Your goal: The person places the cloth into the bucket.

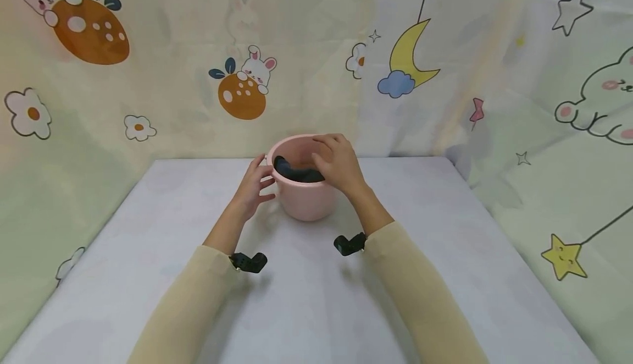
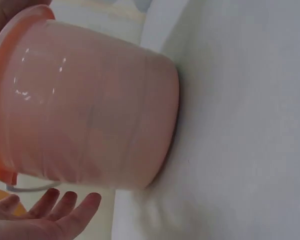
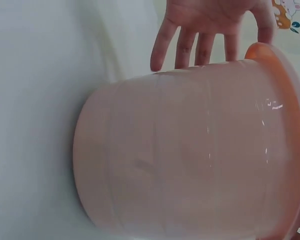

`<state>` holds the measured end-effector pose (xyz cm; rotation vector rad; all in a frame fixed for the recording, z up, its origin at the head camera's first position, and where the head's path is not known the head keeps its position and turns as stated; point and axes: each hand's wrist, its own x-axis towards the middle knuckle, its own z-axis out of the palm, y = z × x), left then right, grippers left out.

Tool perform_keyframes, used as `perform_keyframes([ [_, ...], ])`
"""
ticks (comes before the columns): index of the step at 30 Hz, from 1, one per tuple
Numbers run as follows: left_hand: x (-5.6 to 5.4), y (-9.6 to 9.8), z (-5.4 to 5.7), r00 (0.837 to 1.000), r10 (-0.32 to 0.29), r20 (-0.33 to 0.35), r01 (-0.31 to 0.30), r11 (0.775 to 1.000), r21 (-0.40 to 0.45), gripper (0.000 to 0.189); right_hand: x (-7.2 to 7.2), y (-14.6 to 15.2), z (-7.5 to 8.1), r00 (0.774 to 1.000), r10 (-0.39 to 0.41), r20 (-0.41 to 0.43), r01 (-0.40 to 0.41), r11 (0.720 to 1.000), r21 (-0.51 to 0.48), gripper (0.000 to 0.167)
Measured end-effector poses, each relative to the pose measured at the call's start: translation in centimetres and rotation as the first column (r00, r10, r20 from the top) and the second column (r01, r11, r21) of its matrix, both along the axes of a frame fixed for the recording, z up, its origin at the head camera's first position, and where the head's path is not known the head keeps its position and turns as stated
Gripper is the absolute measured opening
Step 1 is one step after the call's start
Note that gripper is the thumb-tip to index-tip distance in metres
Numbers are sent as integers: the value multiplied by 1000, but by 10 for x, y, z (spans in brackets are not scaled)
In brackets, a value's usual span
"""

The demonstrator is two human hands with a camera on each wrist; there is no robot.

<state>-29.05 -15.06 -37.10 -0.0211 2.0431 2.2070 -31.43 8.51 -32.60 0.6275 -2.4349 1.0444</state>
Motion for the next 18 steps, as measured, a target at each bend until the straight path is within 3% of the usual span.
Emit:
perform_keyframes([
  [4, 5, -21, -4, 1000, 15, -19, -16, 998, -55, 74, 10, 6, 1, 1000, -13, 6, 13, 1000, -4, 47],
  [8, 9, -43, -1, 997, 32, -68, -41, 990, -135, 73, 18, 18, 8, 1000, -25, 16, 25, 1000, -7, 54],
  [11, 12, -53, 4, 992, 10, -129, -42, 968, -248, 73, 23, 30, 13, 999, -28, 23, 28, 1000, 8, 57],
  [14, 17, -58, 8, 978, -46, -202, -37, 921, -387, 72, 28, 44, 14, 998, -46, 39, 44, 998, 49, 61],
  [16, 19, -59, 11, 962, -97, -255, -40, 874, -485, 71, 32, 54, 14, 996, -73, 54, 68, 994, 86, 63],
  [18, 21, -58, 13, 940, -151, -305, -58, 812, -581, 71, 36, 64, 13, 991, -107, 75, 97, 988, 123, 65],
])
